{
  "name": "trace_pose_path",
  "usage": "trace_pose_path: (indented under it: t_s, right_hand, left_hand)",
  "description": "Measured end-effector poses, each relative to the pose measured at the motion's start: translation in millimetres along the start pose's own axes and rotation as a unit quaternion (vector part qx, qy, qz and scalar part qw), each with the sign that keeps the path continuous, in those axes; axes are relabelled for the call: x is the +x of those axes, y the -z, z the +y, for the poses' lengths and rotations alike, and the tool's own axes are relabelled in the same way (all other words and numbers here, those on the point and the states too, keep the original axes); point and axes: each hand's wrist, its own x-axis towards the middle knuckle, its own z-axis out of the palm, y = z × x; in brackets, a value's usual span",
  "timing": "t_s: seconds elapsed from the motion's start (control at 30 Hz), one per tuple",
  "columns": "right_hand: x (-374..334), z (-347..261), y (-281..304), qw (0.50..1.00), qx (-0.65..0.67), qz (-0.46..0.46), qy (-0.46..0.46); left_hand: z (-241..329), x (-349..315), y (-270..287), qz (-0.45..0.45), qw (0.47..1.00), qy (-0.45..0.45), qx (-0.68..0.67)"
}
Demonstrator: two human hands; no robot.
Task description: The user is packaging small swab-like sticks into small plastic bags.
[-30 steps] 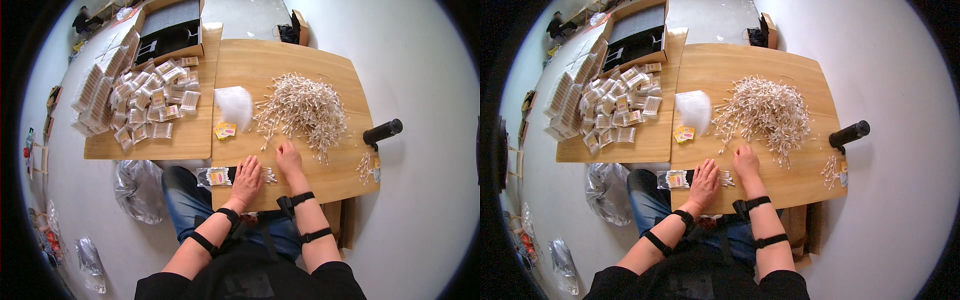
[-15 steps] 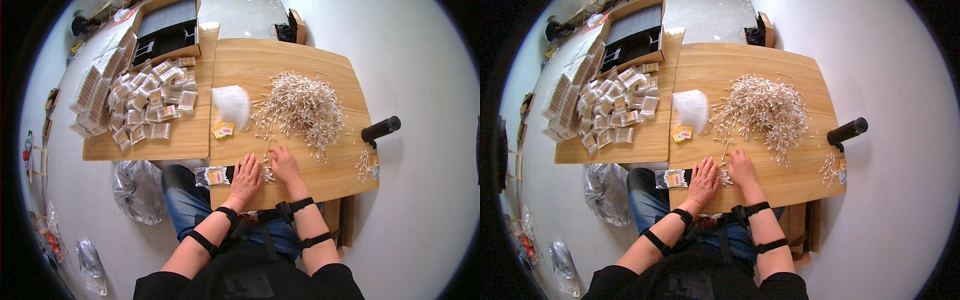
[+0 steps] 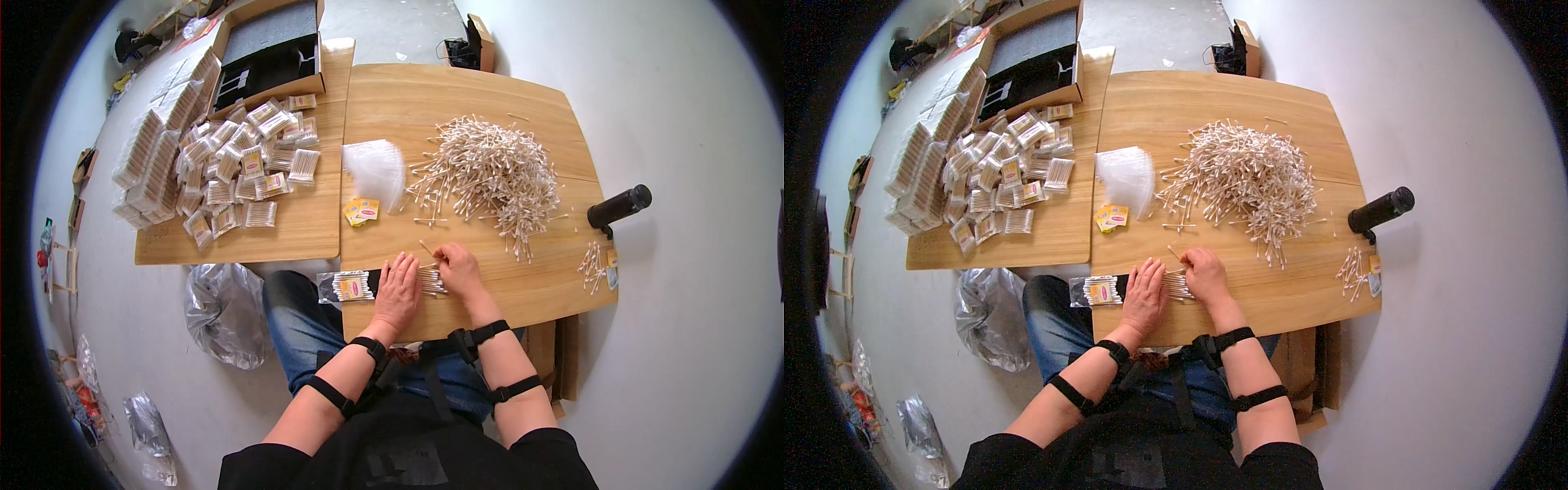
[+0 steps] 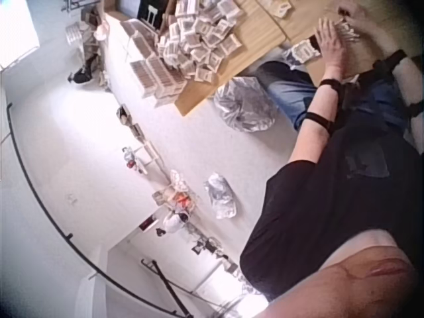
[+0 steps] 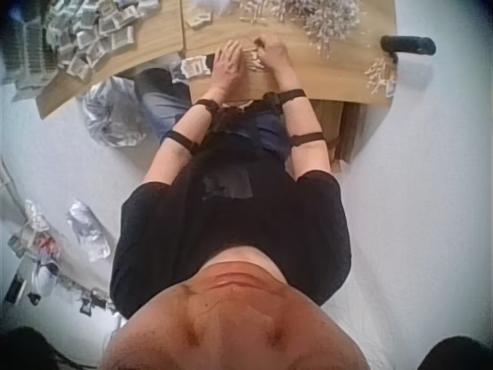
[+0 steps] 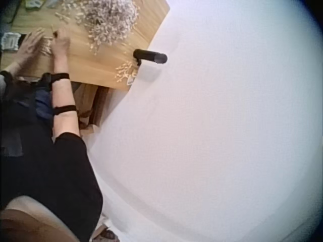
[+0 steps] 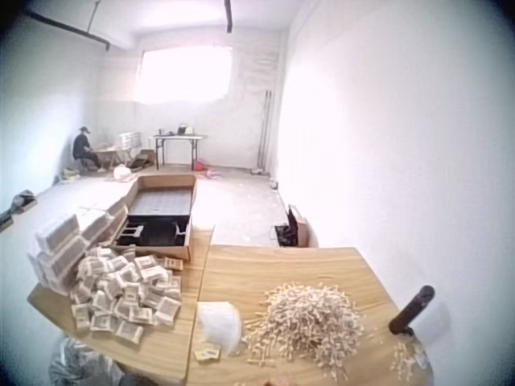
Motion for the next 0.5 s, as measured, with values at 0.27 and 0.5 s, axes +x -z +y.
trace_pose_path:
  t_s: [0.27, 0.5]
  right_hand:
    - [-6, -20, 13, 0.998, -0.03, -0.029, 0.04]
    - [-7, -17, 16, 0.998, -0.031, -0.046, 0.016]
  left_hand:
    - [-2, -2, 1, 0.008, 1.0, -0.003, -0.003]
    - [-3, -4, -3, 0.032, 0.999, -0.001, -0.004]
